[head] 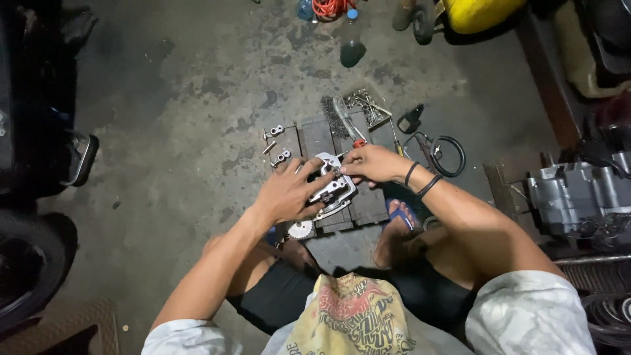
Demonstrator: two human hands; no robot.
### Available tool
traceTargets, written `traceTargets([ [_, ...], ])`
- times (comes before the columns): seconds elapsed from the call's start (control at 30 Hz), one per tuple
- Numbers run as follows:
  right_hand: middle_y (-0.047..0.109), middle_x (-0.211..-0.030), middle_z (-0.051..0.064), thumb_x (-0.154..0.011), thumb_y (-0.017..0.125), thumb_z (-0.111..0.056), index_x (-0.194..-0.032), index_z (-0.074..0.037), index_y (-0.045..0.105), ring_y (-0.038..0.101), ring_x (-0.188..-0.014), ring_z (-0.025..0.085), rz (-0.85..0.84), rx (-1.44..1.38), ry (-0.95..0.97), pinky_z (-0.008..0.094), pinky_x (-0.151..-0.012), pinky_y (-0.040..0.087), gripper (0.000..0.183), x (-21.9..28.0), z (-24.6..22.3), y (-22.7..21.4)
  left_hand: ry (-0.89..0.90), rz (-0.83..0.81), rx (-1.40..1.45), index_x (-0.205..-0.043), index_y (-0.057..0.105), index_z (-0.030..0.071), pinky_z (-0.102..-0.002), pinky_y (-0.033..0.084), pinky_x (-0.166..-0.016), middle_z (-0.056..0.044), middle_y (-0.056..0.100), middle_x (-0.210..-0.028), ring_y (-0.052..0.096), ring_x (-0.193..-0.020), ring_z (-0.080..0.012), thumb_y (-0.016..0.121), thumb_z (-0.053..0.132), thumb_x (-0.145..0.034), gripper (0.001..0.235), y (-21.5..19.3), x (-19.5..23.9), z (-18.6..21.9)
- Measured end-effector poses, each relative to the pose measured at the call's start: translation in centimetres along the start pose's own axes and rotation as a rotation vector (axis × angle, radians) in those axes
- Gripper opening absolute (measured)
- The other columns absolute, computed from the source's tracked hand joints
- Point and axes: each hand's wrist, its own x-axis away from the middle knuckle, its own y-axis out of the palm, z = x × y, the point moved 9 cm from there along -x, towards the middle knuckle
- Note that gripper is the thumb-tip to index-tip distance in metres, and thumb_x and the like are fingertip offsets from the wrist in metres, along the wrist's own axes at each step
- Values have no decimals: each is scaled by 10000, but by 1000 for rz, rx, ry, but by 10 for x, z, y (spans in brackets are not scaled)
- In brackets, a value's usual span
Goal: Assembling valves, springs, and retainers into a motorcycle engine cylinder head using hand tools.
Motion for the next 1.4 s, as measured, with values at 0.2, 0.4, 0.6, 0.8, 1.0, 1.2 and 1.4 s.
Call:
traceTargets([
  [0.2,713,-977,79,-944,704,-297,-1140,-3,684,743,-886,177,-120,-79,65,267,-594,632,354,-4,5,2,-49,-29,23,-1541,385,344,-537,543,-900,-94,385,-1427,525,-1235,-367,631,570,-909,715,8,4,-4],
  [0.4,738,-887,134,-939,718,-224,-1108,42,703,762,-829,199,-156,13,58,262,-561,627,315,-17,3,3,-29,-58,60,-1544,370,357,-552,542,-910,-119,390,-1425,531,-1212,-391,674,571,-889,753,15,0,-9],
  [0.6,752,-854,174,-936,721,-210,-1037,49,710,774,-799,224,-174,30,54,302,-589,636,278,-23,7,5,-51,-109,86,-1550,335,411,-541,527,-948,-100,440,-1354,517,-1225,-367,678,583,-889,765,27,-3,-14],
  [0.8,742,-772,180,-915,740,-197,-962,45,719,774,-713,225,-150,37,43,304,-562,641,247,-24,2,4,-25,-73,76,-1526,379,392,-547,550,-937,-100,450,-1334,518,-1200,-350,724,573,-853,777,33,-4,-13],
  [1.0,740,-756,186,-900,742,-189,-951,48,732,769,-692,224,-150,114,62,320,-593,650,243,-19,-8,2,-17,-31,72,-1522,395,389,-548,563,-939,-94,452,-1299,499,-1216,-346,721,585,-852,771,31,-3,-13],
  [1.2,730,-735,188,-884,736,-183,-939,54,719,768,-684,232,-132,113,64,318,-594,645,243,-20,-14,-1,14,28,33,-1491,453,352,-540,590,-886,-100,472,-1290,513,-1198,-342,730,585,-834,750,22,-5,-13],
  [1.4,722,-812,170,-892,732,-182,-1030,52,699,756,-728,219,-104,11,71,298,-594,630,274,-16,-3,2,6,28,39,-1502,441,350,-540,596,-863,-90,461,-1286,524,-1185,-343,749,578,-814,788,13,-5,-9],
])
